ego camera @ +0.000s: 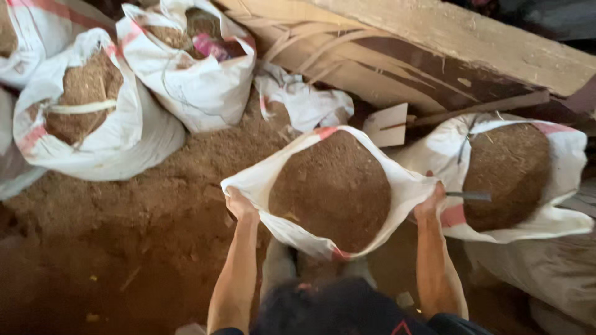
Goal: The person scoops wood shavings from a pile on the floor into a white sack using a shovel. After filling the sack, they gather the top edges and tie it closed with a black plastic tie.
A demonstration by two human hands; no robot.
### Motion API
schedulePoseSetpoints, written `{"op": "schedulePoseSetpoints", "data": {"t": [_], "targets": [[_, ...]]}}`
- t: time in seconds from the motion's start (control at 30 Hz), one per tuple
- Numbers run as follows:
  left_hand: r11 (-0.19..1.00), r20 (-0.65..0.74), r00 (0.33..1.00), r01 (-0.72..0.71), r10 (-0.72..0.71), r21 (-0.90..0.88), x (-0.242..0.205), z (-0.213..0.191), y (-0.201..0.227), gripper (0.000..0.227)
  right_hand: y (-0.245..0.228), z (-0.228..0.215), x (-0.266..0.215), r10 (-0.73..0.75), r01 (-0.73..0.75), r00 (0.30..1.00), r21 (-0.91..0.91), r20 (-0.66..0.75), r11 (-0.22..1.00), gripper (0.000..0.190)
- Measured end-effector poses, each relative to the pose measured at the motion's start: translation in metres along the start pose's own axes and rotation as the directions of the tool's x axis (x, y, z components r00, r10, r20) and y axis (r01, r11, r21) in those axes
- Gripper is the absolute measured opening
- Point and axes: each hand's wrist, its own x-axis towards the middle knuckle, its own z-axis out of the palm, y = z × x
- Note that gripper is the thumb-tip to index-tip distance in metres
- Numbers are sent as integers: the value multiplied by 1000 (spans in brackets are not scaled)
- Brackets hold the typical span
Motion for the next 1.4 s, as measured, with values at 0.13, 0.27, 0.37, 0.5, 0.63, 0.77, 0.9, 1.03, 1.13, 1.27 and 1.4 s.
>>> {"op": "schedulePoseSetpoints", "data": {"t": [0.13,0.27,0.37,0.5,0.63,0.77,0.9,1.03,1.13,1.27,1.4], "targets": [[955,-124,948,297,-294,1,6,4,-33,31,42,6,-6,101,-99,994,42,-44,994,38],[936,-160,922,349,-352,-49,-39,-1,-39,37,62,-13,-48,195,-193,980,66,-38,979,31],[926,-122,918,374,-377,-52,-68,-23,-3,31,48,-27,-91,241,-238,970,106,-17,966,26],[906,-168,927,367,-336,212,-89,-26,69,35,-7,-21,-151,254,-258,966,137,45,956,21],[821,-168,934,357,-315,447,-127,-23,170,27,-66,-22,-190,247,-255,965,108,83,961,21],[967,199,948,233,-249,102,-116,3,230,26,-142,26,-95,-59,41,936,58,346,997,30],[940,154,987,-98,50,326,-91,5,194,35,-69,27,-38,-59,178,909,-259,412,949,23],[748,-300,953,225,-37,624,-69,18,111,37,37,73,-5,-142,426,886,-651,442,628,34],[738,-305,952,214,-12,640,-80,-12,89,36,81,63,-5,-21,363,888,-673,459,644,37],[705,-104,980,-46,168,707,-84,-18,76,33,59,48,16,16,335,880,-646,474,685,42],[584,-211,931,-2,297,812,-96,-5,55,45,30,21,20,-108,402,880,-602,463,690,32]]}}
